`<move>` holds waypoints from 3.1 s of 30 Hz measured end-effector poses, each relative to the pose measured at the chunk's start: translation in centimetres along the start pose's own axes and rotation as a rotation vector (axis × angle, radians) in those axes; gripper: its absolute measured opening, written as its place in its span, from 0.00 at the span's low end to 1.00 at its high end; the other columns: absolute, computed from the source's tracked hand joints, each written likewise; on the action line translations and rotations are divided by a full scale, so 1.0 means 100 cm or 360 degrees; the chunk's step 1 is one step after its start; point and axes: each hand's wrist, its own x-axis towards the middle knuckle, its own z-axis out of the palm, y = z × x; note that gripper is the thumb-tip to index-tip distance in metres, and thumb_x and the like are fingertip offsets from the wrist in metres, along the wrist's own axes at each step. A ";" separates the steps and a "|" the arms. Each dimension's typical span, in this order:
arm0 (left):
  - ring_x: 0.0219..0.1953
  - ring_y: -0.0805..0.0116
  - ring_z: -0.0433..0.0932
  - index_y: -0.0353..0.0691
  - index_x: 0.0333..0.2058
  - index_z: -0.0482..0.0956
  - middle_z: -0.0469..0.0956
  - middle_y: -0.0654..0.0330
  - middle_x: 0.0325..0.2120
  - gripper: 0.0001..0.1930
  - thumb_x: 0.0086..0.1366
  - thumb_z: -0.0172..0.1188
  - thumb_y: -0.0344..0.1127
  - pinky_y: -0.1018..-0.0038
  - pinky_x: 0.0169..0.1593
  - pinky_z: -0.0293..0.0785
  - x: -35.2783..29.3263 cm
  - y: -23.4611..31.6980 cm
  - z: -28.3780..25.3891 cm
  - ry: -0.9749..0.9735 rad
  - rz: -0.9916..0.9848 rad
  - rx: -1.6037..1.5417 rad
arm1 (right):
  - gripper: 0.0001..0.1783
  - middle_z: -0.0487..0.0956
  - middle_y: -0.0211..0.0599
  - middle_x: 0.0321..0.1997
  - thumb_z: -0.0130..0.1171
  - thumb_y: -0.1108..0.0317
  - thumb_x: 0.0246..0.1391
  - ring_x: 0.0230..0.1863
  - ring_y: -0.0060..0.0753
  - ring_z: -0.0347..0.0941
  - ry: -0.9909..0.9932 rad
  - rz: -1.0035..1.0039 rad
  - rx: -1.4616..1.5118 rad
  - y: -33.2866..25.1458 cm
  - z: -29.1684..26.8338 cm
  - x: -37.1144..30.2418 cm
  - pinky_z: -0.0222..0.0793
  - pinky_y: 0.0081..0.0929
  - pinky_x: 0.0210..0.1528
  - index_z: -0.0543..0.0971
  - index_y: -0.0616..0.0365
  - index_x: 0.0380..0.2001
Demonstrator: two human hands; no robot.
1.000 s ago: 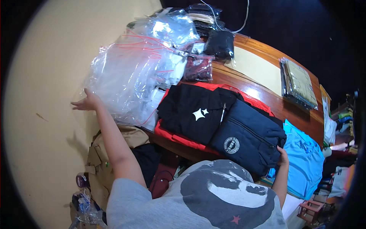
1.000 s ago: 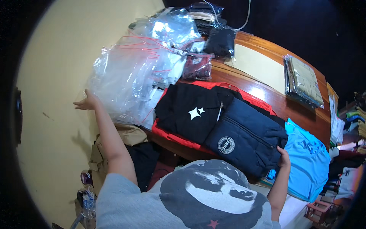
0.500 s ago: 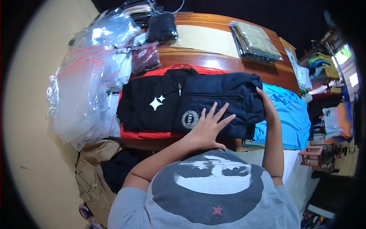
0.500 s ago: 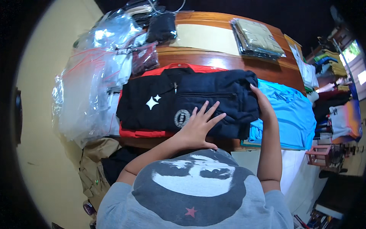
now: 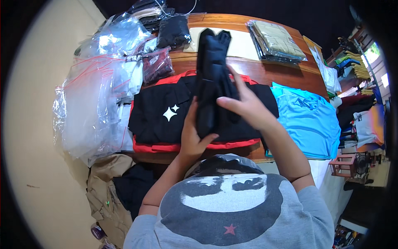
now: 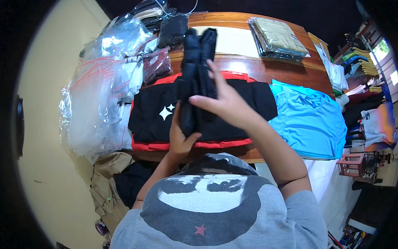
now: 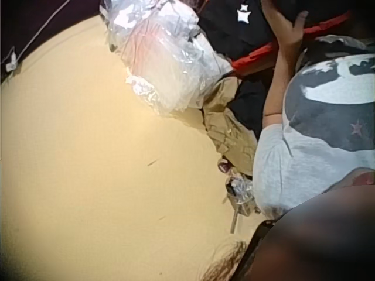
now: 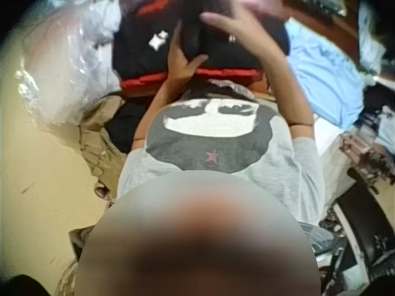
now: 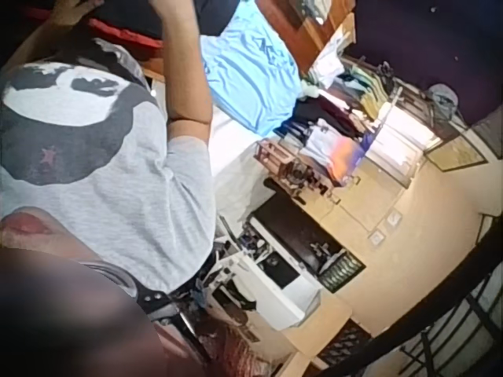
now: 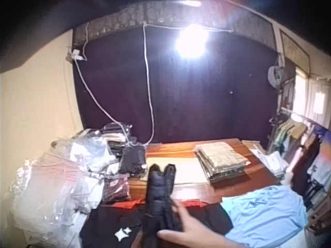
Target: The person is taking clothes out of plastic bags and organizing them on a table.
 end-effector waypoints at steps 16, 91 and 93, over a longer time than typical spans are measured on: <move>0.60 0.62 0.66 0.31 0.62 0.60 0.65 0.52 0.60 0.26 0.70 0.52 0.37 0.69 0.64 0.60 -0.018 -0.048 -0.075 0.1158 -0.0403 -0.0449 | 0.29 0.74 0.60 0.50 0.57 0.67 0.48 0.41 0.44 0.77 -0.0147 -0.0308 0.0140 -0.018 0.079 0.057 0.71 0.30 0.45 0.61 0.61 0.53; 0.56 0.56 0.67 0.43 0.49 0.76 0.71 0.58 0.51 0.24 0.58 0.61 0.50 0.58 0.56 0.63 0.027 -0.074 -0.005 -0.0695 0.0007 0.1195 | 0.32 0.60 0.45 0.69 0.53 0.46 0.57 0.70 0.58 0.51 -0.0010 0.0080 -0.1360 0.191 0.004 -0.023 0.50 0.52 0.67 0.68 0.51 0.60; 0.58 0.54 0.66 0.44 0.51 0.75 0.70 0.58 0.54 0.25 0.59 0.60 0.51 0.58 0.58 0.62 0.009 -0.054 -0.006 -0.0825 -0.0037 0.1127 | 0.26 0.66 0.41 0.65 0.55 0.50 0.57 0.66 0.52 0.59 0.0029 -0.0011 -0.1341 0.175 0.011 -0.047 0.57 0.46 0.63 0.73 0.54 0.54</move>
